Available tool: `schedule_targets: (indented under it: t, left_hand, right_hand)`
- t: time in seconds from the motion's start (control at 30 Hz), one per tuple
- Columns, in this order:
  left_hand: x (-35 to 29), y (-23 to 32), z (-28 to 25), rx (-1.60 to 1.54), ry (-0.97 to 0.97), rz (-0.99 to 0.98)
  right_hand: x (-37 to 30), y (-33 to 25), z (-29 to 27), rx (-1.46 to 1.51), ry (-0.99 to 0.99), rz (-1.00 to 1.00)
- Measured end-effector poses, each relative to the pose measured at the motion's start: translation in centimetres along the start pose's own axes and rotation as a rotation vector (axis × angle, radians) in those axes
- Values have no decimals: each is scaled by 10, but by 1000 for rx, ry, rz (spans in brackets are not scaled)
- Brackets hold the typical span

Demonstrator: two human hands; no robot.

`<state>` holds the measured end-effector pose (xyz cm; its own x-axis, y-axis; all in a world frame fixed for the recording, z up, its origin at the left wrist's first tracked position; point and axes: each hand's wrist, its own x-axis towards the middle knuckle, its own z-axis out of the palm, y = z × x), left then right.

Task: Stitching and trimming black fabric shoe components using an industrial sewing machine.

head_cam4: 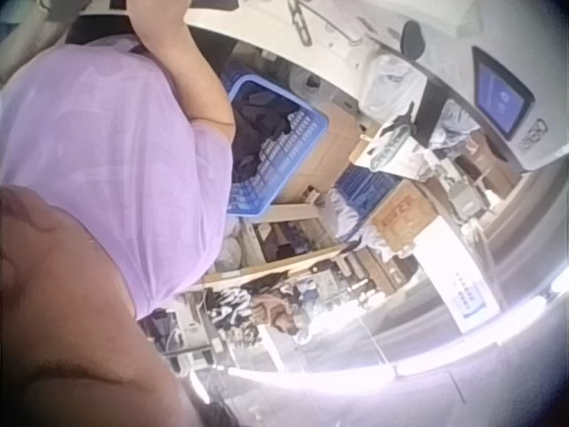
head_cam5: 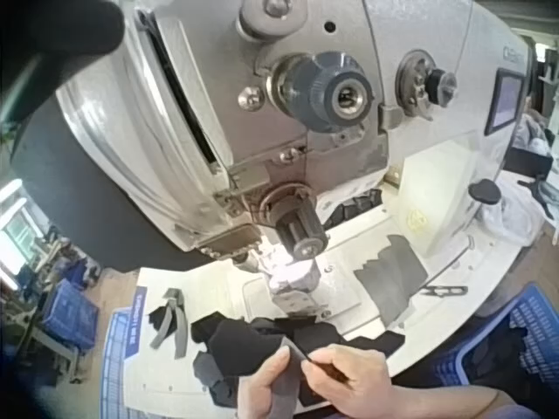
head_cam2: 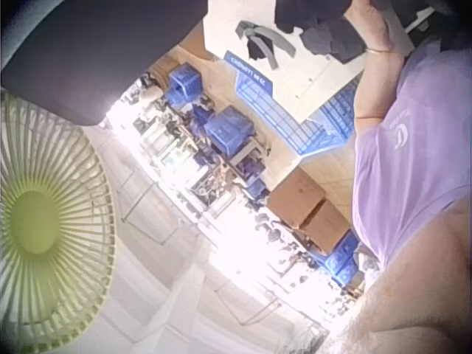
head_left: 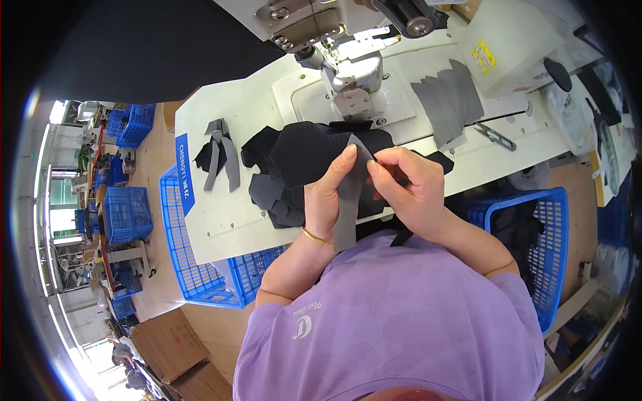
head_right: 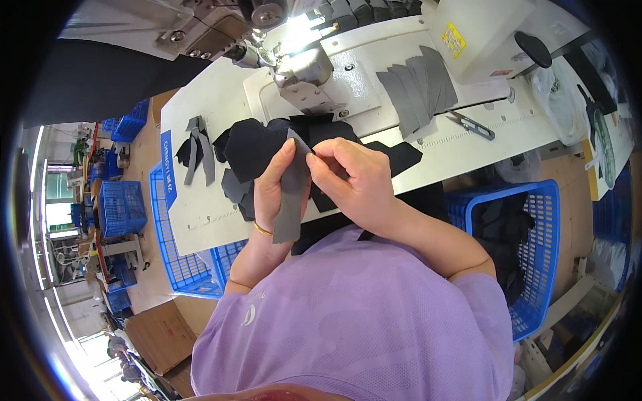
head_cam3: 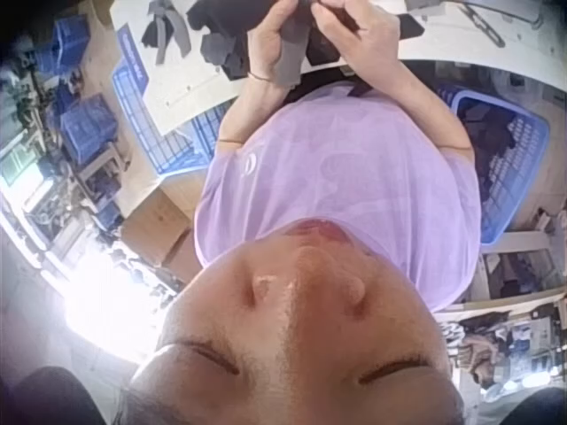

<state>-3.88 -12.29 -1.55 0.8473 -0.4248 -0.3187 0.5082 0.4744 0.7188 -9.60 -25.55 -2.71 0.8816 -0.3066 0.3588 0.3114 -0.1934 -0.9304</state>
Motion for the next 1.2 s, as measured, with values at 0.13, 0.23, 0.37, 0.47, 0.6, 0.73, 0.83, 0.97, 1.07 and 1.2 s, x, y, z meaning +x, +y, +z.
schedule_targets:
  t: [0.13,0.23,0.37,0.47,0.6,0.73,0.83,0.97,1.07,1.2]
  left_hand:
    - [-4,1,7,-2,-26,0]
    - [-8,5,16,11,-29,25]
    - [-4,2,12,4,9,45]
    - [-1,0,7,69,44,80]
    - [-2,0,11,40,51,70]
    - [-1,1,10,18,-29,92]
    - [2,1,-1,73,-3,31]
    - [2,0,0,37,18,18]
    - [2,0,0,-4,9,26]
    - [7,-2,-2,36,24,56]
  right_hand:
    - [-1,-2,-3,16,-29,10]
    - [0,-1,-3,14,-51,3]
    - [0,-2,-3,25,-46,-8]
    - [-1,-3,-3,17,-54,13]
    - [-1,-1,-2,38,-48,-11]
    - [-1,-2,0,78,-27,-9]
    - [-1,-3,-1,58,-47,-40]
    - [-1,-4,0,50,-49,-47]
    - [-1,-3,0,54,-42,-49]
    - [-3,-4,1,80,-35,-57]
